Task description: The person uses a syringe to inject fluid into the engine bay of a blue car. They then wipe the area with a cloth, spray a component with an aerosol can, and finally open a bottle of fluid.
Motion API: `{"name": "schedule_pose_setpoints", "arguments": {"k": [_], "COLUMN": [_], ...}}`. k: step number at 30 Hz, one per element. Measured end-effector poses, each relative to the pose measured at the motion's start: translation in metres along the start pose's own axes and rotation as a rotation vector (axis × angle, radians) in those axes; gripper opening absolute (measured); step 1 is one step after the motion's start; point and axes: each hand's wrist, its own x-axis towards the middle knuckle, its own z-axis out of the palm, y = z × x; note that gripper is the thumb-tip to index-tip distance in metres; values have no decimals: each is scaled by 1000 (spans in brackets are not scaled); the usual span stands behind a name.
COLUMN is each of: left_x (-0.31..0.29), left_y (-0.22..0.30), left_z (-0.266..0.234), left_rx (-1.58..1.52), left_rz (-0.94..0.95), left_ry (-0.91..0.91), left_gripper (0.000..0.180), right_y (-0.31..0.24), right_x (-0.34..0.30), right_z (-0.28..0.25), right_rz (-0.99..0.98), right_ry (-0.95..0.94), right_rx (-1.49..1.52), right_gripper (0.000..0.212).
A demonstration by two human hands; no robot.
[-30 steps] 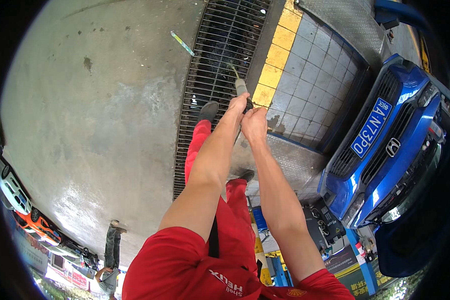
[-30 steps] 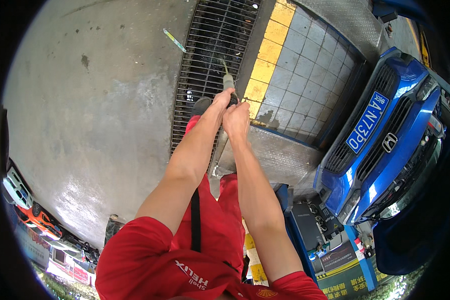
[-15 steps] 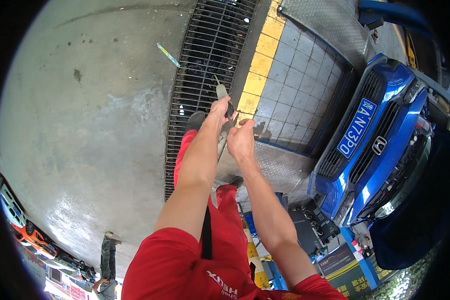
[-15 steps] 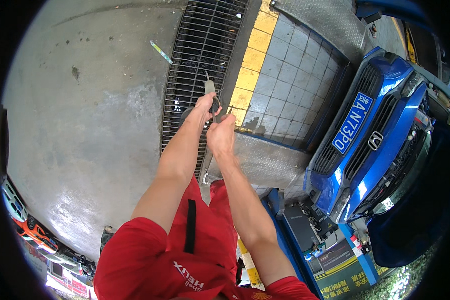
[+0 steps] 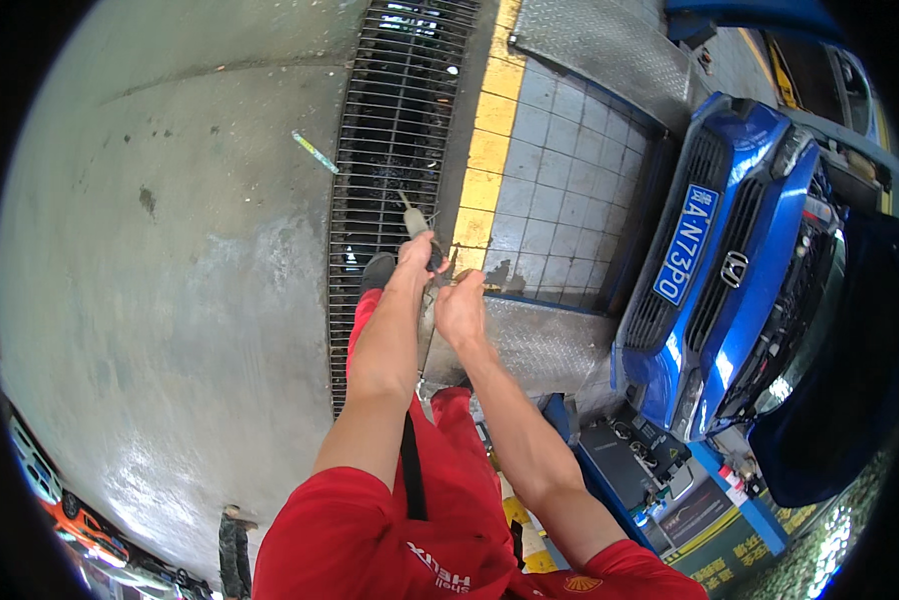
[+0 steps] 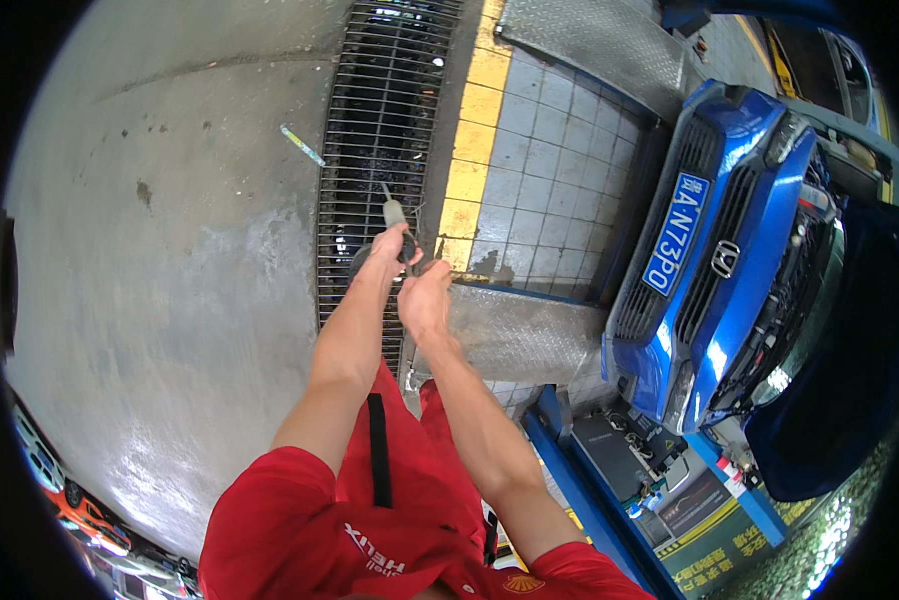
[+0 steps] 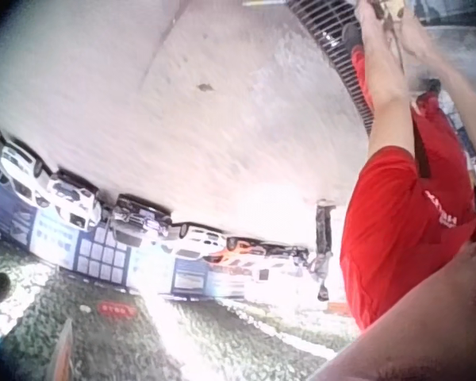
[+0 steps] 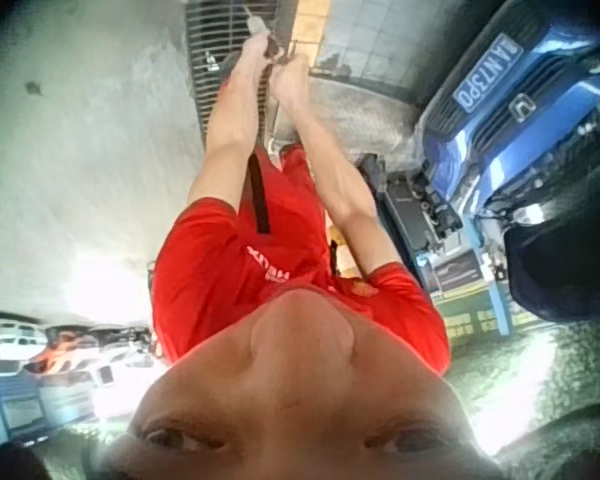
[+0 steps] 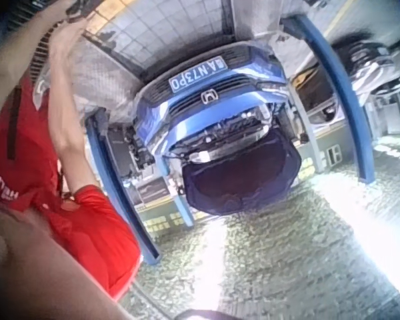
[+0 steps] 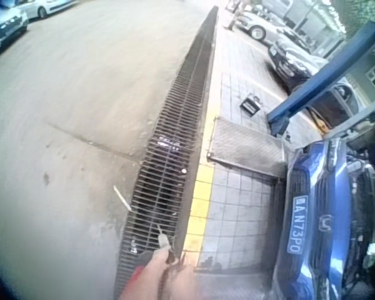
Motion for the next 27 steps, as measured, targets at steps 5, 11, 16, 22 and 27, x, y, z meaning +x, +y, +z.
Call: {"name": "schedule_pose_setpoints", "arguments": {"k": [5, 11, 16, 22, 27], "left_x": [-28, -48, -47, -76, -113], "left_y": [-18, -23, -1, -32, -27], "left_z": [4, 4, 5, 25, 45], "left_rx": [130, 324, 117, 125, 394], "left_rz": [15, 92, 61, 59, 227], "left_ry": [34, 110, -12, -6, 38], "left_gripper": [37, 58, 33, 40, 48], "right_y": [5, 8, 2, 0, -9], "right_x": [-2, 10, -41, -21, -9], "right_z": [1, 13, -25, -54, -49], "right_rz": [130, 220, -84, 50, 138], "right_ry": [48, 25, 102, 152, 174], "right_rx": [-1, 94, 122, 76, 99], "right_gripper": [35, 36, 27, 31, 33]}}
